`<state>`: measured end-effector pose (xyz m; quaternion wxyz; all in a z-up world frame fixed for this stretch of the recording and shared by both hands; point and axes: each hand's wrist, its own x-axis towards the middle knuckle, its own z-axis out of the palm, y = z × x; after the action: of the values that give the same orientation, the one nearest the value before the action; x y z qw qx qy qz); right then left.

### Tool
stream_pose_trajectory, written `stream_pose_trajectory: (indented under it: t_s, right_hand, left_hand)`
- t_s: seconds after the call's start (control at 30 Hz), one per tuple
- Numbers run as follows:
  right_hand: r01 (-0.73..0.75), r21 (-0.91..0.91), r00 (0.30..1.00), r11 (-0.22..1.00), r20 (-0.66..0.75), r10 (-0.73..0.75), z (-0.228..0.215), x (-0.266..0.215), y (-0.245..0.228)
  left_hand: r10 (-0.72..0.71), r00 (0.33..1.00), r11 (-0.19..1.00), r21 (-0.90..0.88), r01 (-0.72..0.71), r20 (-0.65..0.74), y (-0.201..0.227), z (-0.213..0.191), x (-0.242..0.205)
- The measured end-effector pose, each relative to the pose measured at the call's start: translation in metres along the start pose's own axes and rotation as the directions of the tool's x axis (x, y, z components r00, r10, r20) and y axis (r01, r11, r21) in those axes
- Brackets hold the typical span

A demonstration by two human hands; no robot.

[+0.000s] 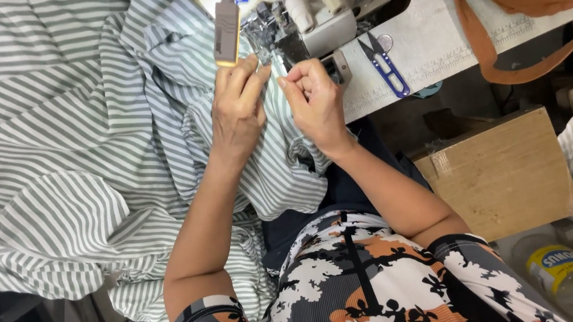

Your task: Inspecting and smoothing a striped garment at a sewing workstation to check for defects or finish details.

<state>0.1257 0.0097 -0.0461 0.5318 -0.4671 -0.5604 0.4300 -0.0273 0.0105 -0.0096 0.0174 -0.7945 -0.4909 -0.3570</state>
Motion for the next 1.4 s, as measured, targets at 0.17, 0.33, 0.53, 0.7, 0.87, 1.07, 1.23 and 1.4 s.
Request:
stream_pose_trajectory:
  t_s: [0.17, 0.33, 0.53, 0.7, 0.87, 1.07, 1.23, 1.4]
  right_hand:
    - [-0.052, 0.031, 0.998, 0.998, 0.039, 0.051, -0.007, -0.007, 0.009]
    - [-0.174, 0.087, 0.976, 0.981, 0.146, 0.160, -0.029, -0.021, 0.015]
    - [-0.187, 0.124, 0.974, 0.974, 0.149, 0.168, -0.025, -0.021, 0.020]
    - [-0.135, 0.020, 0.977, 0.991, 0.172, 0.130, -0.022, -0.027, 0.027]
    - [-0.103, 0.007, 0.978, 0.995, 0.183, 0.100, -0.017, -0.025, 0.034]
    - [-0.156, 0.095, 0.969, 0.983, 0.207, 0.133, -0.013, -0.016, 0.034]
    - [-0.129, 0.074, 0.937, 0.989, 0.335, 0.097, -0.029, -0.034, 0.055]
    - [-0.331, 0.062, 0.846, 0.942, 0.461, 0.267, -0.064, -0.063, 0.052]
  left_hand:
    - [-0.112, 0.990, 0.993, 0.017, 0.114, -0.081, -0.002, 0.001, -0.026]
    - [-0.235, 0.953, 0.925, 0.255, 0.280, -0.192, -0.010, -0.021, -0.083]
    - [-0.446, 0.895, 0.848, 0.307, 0.432, -0.029, -0.021, -0.029, -0.121]
    - [-0.336, 0.908, 0.881, 0.256, 0.397, -0.250, -0.047, -0.063, -0.106]
    - [-0.335, 0.910, 0.884, 0.251, 0.394, -0.245, -0.046, -0.064, -0.099]
    - [-0.489, 0.872, 0.807, 0.371, 0.460, -0.018, 0.000, -0.065, -0.122]
    - [-0.716, 0.682, 0.692, 0.272, 0.668, 0.150, -0.008, -0.059, -0.167]
    - [-0.421, 0.869, 0.740, 0.455, 0.496, -0.261, -0.044, -0.102, -0.141]
